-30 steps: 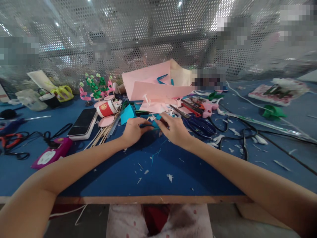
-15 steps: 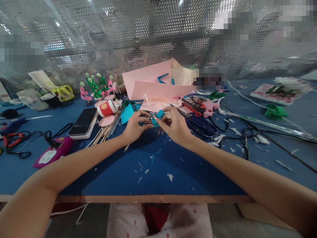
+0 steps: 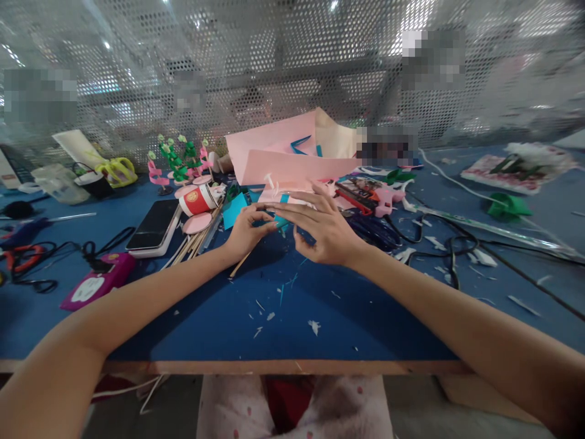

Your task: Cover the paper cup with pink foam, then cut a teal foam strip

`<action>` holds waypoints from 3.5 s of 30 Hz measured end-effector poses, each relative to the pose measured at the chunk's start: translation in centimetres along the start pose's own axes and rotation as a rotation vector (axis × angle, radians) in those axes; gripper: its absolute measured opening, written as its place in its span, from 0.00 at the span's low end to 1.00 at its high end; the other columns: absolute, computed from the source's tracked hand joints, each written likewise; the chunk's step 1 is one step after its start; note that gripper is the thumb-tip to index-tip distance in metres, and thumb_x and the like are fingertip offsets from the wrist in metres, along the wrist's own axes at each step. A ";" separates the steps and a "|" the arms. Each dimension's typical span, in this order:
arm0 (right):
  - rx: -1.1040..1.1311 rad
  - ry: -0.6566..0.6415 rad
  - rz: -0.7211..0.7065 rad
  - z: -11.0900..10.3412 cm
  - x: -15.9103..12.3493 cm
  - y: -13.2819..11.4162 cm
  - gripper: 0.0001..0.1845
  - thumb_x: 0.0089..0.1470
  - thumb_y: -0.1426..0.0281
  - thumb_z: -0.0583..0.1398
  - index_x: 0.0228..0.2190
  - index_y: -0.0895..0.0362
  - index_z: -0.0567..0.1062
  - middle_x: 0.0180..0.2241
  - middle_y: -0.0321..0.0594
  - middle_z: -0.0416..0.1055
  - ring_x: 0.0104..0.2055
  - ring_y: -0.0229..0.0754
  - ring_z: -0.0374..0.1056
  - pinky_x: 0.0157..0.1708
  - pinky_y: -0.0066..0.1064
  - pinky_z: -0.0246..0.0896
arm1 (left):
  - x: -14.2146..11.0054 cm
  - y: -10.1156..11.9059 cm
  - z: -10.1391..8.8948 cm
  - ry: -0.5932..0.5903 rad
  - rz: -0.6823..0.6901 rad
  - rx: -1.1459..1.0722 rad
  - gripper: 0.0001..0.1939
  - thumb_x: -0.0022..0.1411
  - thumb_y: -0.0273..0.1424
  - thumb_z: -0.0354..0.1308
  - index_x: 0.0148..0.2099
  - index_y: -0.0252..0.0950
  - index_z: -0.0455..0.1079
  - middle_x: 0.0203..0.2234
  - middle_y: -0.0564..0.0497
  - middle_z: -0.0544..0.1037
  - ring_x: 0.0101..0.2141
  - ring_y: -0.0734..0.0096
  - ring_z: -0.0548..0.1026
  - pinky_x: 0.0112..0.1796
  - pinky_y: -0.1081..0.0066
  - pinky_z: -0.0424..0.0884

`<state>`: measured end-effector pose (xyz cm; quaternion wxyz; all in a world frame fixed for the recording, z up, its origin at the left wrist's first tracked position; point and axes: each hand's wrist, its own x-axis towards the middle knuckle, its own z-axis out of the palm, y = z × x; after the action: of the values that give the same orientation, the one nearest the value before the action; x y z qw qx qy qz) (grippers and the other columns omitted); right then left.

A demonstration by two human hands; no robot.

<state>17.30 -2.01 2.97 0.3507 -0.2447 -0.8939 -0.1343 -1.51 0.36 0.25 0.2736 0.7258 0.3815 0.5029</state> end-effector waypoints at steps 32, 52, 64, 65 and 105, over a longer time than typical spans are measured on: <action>0.550 0.113 0.580 1.1 0.3 0.7 0.09 0.43 0.64 0.63 0.27 0.56 0.73 0.29 0.39 0.74 0.34 0.41 0.69 0.38 0.38 0.63 | 0.2 -0.6 0.0 0.058 -0.050 -0.242 0.09 0.51 0.37 0.60 0.25 0.38 0.69 0.28 0.51 0.72 0.32 0.73 0.69 0.38 0.68 0.67; 0.440 0.105 0.597 1.4 0.0 0.5 0.02 0.46 0.70 0.57 0.25 0.56 0.68 0.15 0.30 0.60 0.18 0.32 0.57 0.22 0.28 0.55 | 0.0 0.0 0.1 0.132 -0.011 -0.314 0.07 0.49 0.35 0.62 0.23 0.39 0.71 0.31 0.52 0.72 0.38 0.69 0.69 0.43 0.62 0.66; 0.005 -0.056 0.315 1.5 -0.6 0.4 0.18 0.51 0.75 0.49 0.36 0.54 0.77 0.27 0.41 0.72 0.29 0.39 0.66 0.26 0.30 0.58 | -0.7 1.0 -0.2 -0.022 0.176 -0.074 0.07 0.50 0.32 0.63 0.24 0.39 0.69 0.53 0.53 0.66 0.56 0.60 0.59 0.57 0.51 0.51; -0.033 -0.067 0.295 1.5 -0.6 0.3 0.18 0.52 0.75 0.49 0.36 0.54 0.77 0.26 0.41 0.72 0.29 0.39 0.66 0.26 0.30 0.57 | -0.7 1.1 -0.2 -0.020 0.176 -0.043 0.07 0.50 0.32 0.63 0.24 0.39 0.69 0.53 0.53 0.66 0.57 0.60 0.58 0.57 0.51 0.50; 0.124 0.077 0.267 0.6 -0.1 -0.2 0.23 0.47 0.61 0.57 0.44 0.60 0.63 0.40 0.50 0.65 0.44 0.47 0.63 0.41 0.40 0.62 | -0.1 0.3 0.5 0.162 -0.256 -0.588 0.11 0.38 0.34 0.68 0.24 0.34 0.72 0.18 0.56 0.73 0.21 0.81 0.70 0.27 0.76 0.70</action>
<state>16.91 -1.92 2.46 0.4139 -0.3338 -0.8460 -0.0402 -0.99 0.06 0.27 0.5010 0.5195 0.3286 0.6092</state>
